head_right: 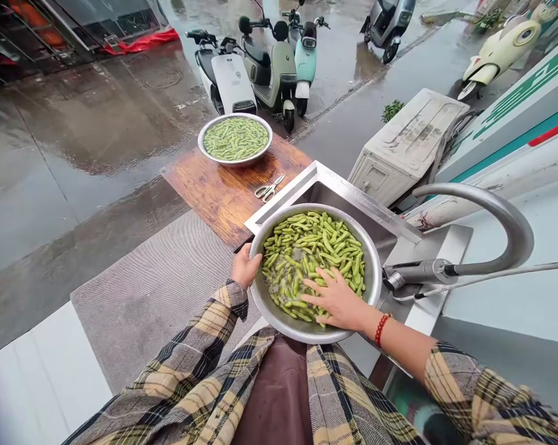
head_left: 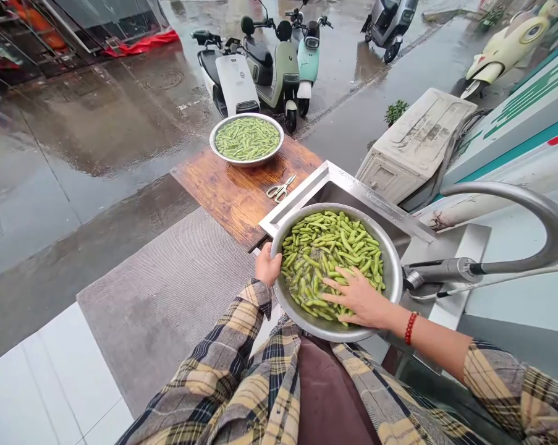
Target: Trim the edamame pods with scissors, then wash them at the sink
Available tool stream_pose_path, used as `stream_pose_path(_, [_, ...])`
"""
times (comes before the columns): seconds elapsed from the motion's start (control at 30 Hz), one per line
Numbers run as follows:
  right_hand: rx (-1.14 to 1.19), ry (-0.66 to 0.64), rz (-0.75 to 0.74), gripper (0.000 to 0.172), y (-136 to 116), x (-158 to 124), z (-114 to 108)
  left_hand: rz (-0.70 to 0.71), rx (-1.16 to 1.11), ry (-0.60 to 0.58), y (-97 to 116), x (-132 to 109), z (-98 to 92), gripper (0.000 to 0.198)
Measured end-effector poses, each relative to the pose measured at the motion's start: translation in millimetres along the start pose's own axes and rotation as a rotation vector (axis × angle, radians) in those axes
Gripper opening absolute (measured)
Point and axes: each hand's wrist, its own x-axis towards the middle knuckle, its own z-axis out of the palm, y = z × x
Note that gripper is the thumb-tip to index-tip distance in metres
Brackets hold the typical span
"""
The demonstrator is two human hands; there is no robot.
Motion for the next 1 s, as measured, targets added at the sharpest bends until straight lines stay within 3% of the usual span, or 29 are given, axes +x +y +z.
stream_pose_path(0.07, [-0.013, -0.03, 0.011, 0.07, -13.7, 20.3, 10.1, 0.007, 0.028, 0.007, -3.2, -0.8, -0.1, 0.015])
stream_pose_path(0.13, [-0.039, -0.064, 0.089, 0.065, -22.1, 55.0, 16.4, 0.011, 0.042, 0.021, -4.1, -1.8, -0.2, 0.016])
stream_pose_path(0.2, [-0.042, -0.068, 0.19, 0.055, -21.1, 86.7, 15.6, 0.011, 0.029, 0.025, -2.7, -2.7, -0.3, 0.016])
stream_pose_path(0.27, [-0.009, -0.031, 0.272, 0.049, -9.9, 100.5, 7.8, 0.01, 0.01, 0.022, 0.1, -3.3, -0.6, 0.016])
stream_pose_path(0.33, [0.032, 0.021, 0.313, 0.047, 7.3, 89.9, -3.4, 0.004, 0.003, 0.025, 2.5, -3.6, -1.3, 0.017])
stream_pose_path(0.43, [0.072, 0.032, 0.218, 0.051, 26.8, 40.1, -14.9, -0.005, -0.007, 0.03, 2.9, -3.3, -2.4, 0.017])
stream_pose_path(0.5, [0.076, -0.01, 0.084, 0.061, 26.8, 6.1, -13.4, -0.009, -0.009, 0.03, 1.1, -2.6, -2.7, 0.017])
stream_pose_path(0.57, [0.052, -0.035, 0.015, 0.077, 17.1, -9.0, -5.6, -0.013, 0.007, 0.031, -1.1, -2.0, -2.8, 0.018])
stream_pose_path(0.63, [0.027, -0.051, 0.028, 0.088, 3.6, 2.3, 4.1, -0.004, 0.031, 0.035, -2.9, -2.0, -2.9, 0.018])
stream_pose_path(0.7, [0.013, -0.069, 0.104, 0.087, -7.6, 33.6, 10.6, 0.011, 0.056, 0.044, -4.1, -2.5, -3.4, 0.017])
stream_pose_path(0.83, [0.072, -0.034, 0.296, 0.06, -6.2, 89.9, 7.7, 0.024, 0.061, 0.034, -4.6, -2.0, -3.7, 0.018])
stream_pose_path(0.9, [0.159, 0.035, 0.36, 0.052, 7.9, 87.5, 1.3, 0.013, 0.053, 0.024, -4.2, -0.5, -3.3, 0.019])
stream_pose_path(1.0, [0.233, 0.096, 0.283, 0.052, 32.5, 43.8, -7.4, -0.015, 0.041, 0.021, -3.8, 1.4, -3.2, 0.02])
